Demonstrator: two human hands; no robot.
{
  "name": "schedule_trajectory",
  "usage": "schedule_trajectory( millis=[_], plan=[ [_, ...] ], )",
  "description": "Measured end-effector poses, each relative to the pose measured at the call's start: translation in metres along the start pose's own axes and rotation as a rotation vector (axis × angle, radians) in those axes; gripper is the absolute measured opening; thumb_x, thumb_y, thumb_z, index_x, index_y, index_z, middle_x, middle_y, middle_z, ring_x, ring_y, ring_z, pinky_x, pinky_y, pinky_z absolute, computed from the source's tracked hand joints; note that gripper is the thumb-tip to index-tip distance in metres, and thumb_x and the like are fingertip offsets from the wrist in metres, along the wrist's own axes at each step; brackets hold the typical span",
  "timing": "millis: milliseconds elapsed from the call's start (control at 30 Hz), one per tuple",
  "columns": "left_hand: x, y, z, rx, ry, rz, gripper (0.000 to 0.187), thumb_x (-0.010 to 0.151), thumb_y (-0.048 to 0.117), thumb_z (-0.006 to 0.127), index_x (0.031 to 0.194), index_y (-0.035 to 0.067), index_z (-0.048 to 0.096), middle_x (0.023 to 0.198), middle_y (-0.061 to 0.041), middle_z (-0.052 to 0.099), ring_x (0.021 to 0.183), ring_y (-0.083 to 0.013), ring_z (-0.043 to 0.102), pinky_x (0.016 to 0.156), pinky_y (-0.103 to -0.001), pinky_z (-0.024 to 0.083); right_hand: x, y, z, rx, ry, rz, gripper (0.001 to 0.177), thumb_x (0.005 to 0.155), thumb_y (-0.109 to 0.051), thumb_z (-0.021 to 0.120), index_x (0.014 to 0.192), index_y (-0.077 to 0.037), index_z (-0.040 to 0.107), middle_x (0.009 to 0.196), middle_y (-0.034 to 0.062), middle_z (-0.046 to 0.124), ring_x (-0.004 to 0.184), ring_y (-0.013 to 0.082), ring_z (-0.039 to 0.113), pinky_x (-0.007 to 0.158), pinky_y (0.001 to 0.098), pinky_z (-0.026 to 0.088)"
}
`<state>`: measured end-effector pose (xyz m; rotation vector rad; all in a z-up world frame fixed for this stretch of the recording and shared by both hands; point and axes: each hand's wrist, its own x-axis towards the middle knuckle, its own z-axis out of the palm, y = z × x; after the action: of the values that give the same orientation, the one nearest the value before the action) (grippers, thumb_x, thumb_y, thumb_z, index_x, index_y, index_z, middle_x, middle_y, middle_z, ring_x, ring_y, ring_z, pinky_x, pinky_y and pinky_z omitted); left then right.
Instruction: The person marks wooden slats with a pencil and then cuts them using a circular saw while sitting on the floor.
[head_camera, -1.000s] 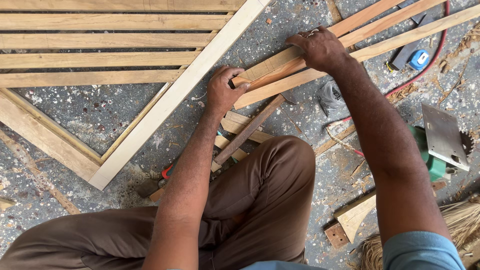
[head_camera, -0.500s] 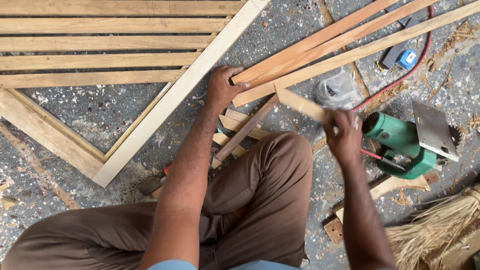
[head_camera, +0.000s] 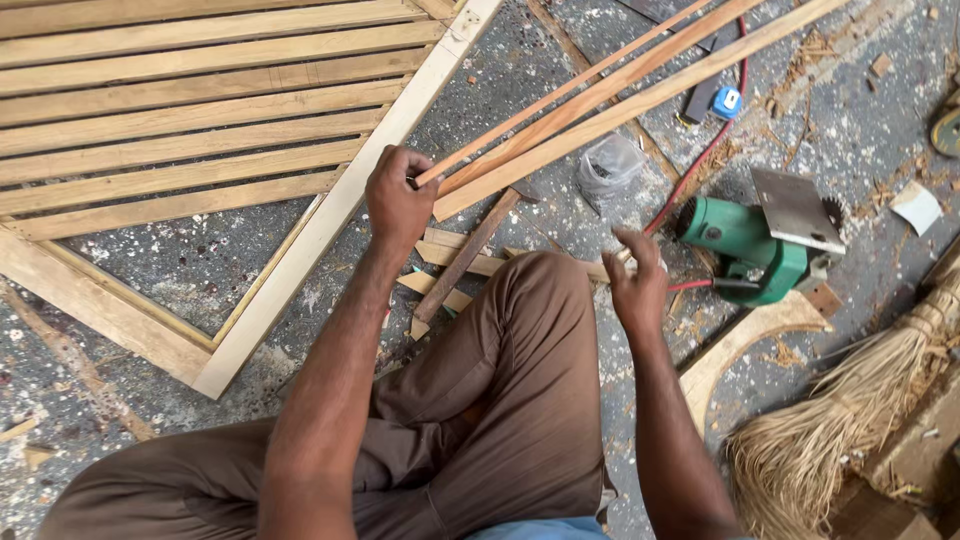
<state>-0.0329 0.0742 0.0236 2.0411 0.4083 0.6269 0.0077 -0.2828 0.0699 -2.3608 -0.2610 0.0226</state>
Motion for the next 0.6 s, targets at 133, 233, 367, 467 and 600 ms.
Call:
schedule_trajectory(
  millis=[133,233,367,467,600],
  plan=[
    [-0.028,0.018,-0.029,0.207,0.05,0.494,0.021,0.085,-0.006,0.077,0.09,0.006,0.06,0.094,-0.009,0.067,0.084,-0.0207,0.07,0.069,-0.031,0.063,0.047,-0.041,0.03,0.947,-0.025,0.319,0.065,0.094,-0.025,0.07,0.148,-0.001,0.042,0.14,0.0215,0.061,0.128,0.0356,0.061,0.109,0.0489,0.049],
    [-0.046,0.034,-0.065,0.336,0.018,0.811,0.02,0.089,-0.009,0.074,0.086,0.005,0.06,0.094,-0.01,0.067,0.085,-0.0221,0.069,0.077,-0.035,0.064,0.09,-0.06,0.081,1.388,-0.024,0.625,0.056,0.096,-0.023,0.064,0.144,-0.006,0.043,0.133,0.0179,0.059,0.125,0.0369,0.059,0.109,0.0504,0.048],
    [-0.08,0.062,-0.127,0.508,-0.162,0.775,0.015,0.09,-0.003,0.076,0.092,0.004,0.063,0.104,-0.011,0.068,0.097,-0.0254,0.072,0.084,-0.036,0.065,0.105,-0.06,0.148,1.615,-0.039,0.629,0.019,0.096,-0.015,0.068,0.113,-0.011,0.059,0.099,0.0048,0.064,0.088,0.0209,0.062,0.082,0.04,0.054],
    [-0.107,0.074,-0.158,0.429,-0.223,0.623,0.033,0.079,0.015,0.082,0.104,0.002,0.066,0.114,-0.016,0.065,0.101,-0.0314,0.07,0.082,-0.04,0.064,0.094,-0.051,0.17,1.495,-0.172,0.55,0.009,0.096,-0.01,0.067,0.101,-0.013,0.06,0.086,-0.0025,0.063,0.07,0.0115,0.058,0.065,0.0301,0.05],
    [-0.132,0.08,-0.15,0.053,-0.151,0.188,0.05,0.079,0.01,0.087,0.123,0.002,0.065,0.131,-0.019,0.063,0.101,-0.0241,0.072,0.08,-0.034,0.066,0.08,-0.061,0.164,1.433,-0.097,0.535,0.011,0.095,-0.007,0.068,0.105,-0.009,0.062,0.086,-0.001,0.066,0.07,0.0118,0.063,0.068,0.0293,0.057]
  ],
)
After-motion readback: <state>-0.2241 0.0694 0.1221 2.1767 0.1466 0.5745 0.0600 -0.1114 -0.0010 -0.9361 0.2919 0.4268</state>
